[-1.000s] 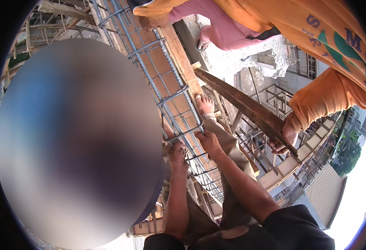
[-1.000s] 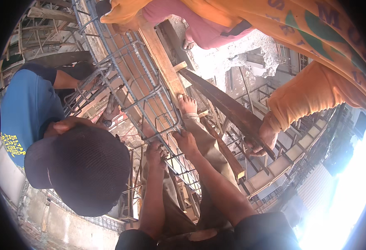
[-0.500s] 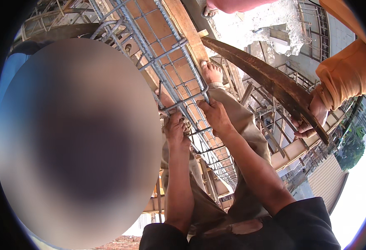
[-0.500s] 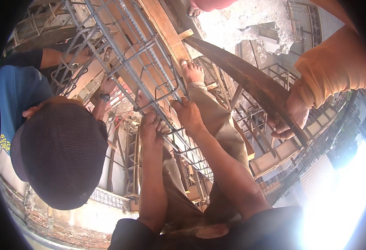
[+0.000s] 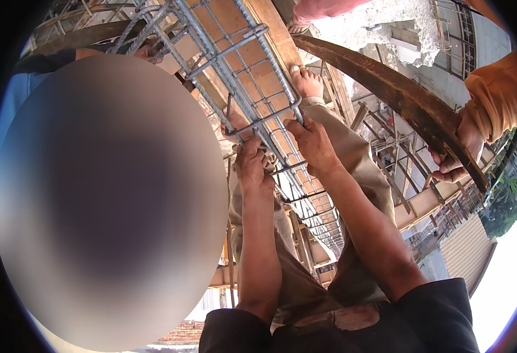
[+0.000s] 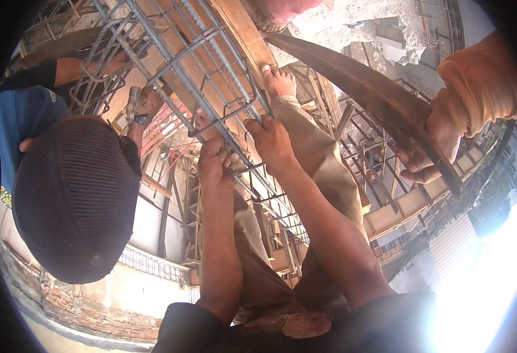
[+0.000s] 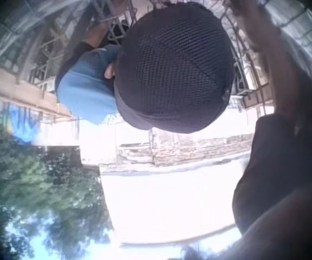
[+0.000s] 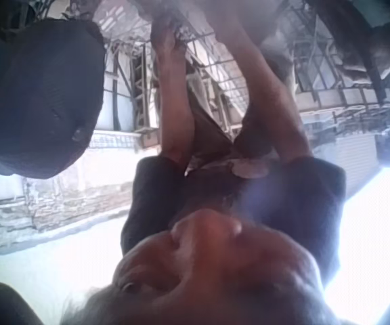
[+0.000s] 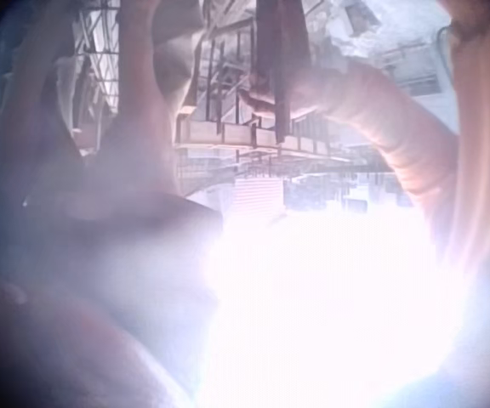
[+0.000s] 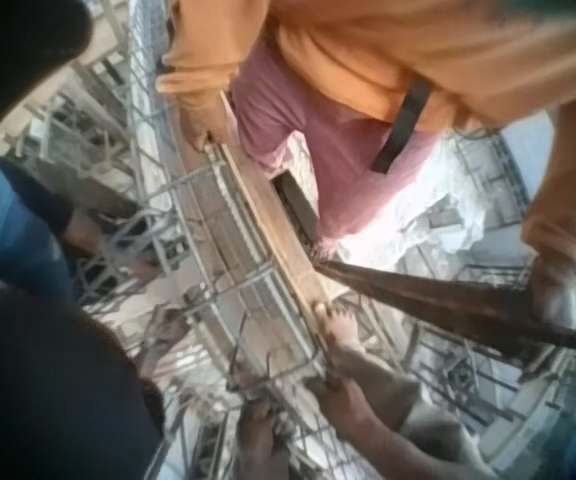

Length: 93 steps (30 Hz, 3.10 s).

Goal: The person, along with other workers, aligns a rebar cage within wooden formwork, uses a hammer to secure wooden supports, and ties the rebar with wire while standing on the structure.

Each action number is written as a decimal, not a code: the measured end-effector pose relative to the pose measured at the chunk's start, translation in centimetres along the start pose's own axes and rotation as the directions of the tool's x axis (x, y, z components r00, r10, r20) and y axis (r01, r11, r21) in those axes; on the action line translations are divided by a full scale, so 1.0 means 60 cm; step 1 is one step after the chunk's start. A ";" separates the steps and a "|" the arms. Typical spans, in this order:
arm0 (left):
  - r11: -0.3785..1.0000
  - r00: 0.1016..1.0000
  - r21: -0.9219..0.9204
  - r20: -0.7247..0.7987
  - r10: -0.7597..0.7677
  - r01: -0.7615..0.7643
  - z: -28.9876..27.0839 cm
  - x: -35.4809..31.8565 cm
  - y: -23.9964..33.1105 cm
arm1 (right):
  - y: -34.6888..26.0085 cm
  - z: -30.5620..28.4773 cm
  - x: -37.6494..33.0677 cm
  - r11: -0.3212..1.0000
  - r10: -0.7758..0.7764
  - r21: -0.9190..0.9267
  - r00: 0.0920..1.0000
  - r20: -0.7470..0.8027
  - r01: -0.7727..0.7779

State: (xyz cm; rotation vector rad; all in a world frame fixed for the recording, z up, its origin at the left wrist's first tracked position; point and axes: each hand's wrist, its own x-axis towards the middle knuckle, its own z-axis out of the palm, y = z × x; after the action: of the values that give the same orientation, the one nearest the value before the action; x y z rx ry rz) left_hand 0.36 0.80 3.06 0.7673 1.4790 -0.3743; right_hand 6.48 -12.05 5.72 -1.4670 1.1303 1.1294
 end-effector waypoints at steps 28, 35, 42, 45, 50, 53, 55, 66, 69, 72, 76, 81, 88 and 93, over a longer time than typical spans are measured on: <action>0.998 0.999 -0.048 0.017 -0.044 0.045 -0.009 0.017 -0.018 | -0.004 0.002 0.001 0.996 -0.087 -0.019 0.995 -0.045 0.086; 0.993 0.997 0.089 0.001 0.083 -0.083 -0.015 0.026 -0.029 | 0.014 0.005 0.014 0.997 -0.079 -0.011 0.997 -0.017 0.079; 0.998 0.999 -0.052 0.036 0.023 -0.021 -0.011 0.022 -0.015 | 0.039 0.007 0.036 0.967 -0.216 -0.150 0.975 -0.055 0.205; 1.000 0.989 -0.022 0.149 0.010 -0.007 -0.016 0.023 -0.012 | 0.040 0.006 0.042 0.948 -0.242 -0.232 0.967 -0.082 0.218; 0.996 0.996 -0.070 0.069 -0.048 0.053 -0.006 0.020 -0.009 | 0.037 0.003 0.038 0.961 -0.222 -0.185 0.973 -0.068 0.207; 0.994 0.995 -0.067 0.044 -0.089 0.092 0.006 0.003 0.001 | 0.034 0.005 0.031 0.955 -0.237 -0.210 0.965 -0.109 0.211; 0.999 0.999 -0.030 0.015 -0.041 0.041 0.010 0.001 0.004 | 0.032 0.006 0.032 0.960 -0.219 -0.197 0.972 -0.084 0.200; 0.997 1.000 -0.072 0.027 0.001 0.001 0.013 -0.003 -0.004 | 0.052 -0.003 0.047 0.866 -0.415 -0.307 0.910 0.001 0.395; 0.994 0.999 -0.099 -0.019 0.051 -0.053 0.007 0.010 -0.015 | 0.054 0.001 0.048 0.903 -0.358 -0.260 0.934 -0.008 0.344; 0.994 0.999 -0.106 -0.012 0.036 -0.037 0.006 0.002 -0.003 | 0.058 0.006 0.052 0.970 -0.199 -0.159 0.977 -0.080 0.184; 0.995 1.000 -0.099 0.017 0.014 -0.012 0.013 -0.009 0.001 | 0.059 0.010 0.051 0.976 -0.219 -0.015 0.973 -0.070 0.219; 0.997 1.000 -0.075 0.024 -0.010 0.012 -0.001 0.015 -0.017 | 0.045 0.002 0.042 0.989 -0.142 0.028 0.988 -0.053 0.143; 0.990 0.997 -0.127 -0.049 0.052 -0.058 -0.008 0.032 -0.036 | 0.023 0.000 0.027 0.995 -0.099 -0.019 0.995 -0.033 0.099; 0.982 1.000 -0.188 -0.029 -0.008 0.002 -0.004 0.018 -0.020 | 0.007 0.010 0.009 0.989 -0.103 0.103 0.994 -0.032 0.106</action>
State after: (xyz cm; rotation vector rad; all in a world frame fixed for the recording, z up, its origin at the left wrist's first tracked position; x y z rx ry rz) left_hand -0.51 0.35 1.79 0.6209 1.5202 -0.2240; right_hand 6.06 -11.61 5.06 -1.4463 1.1015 0.9672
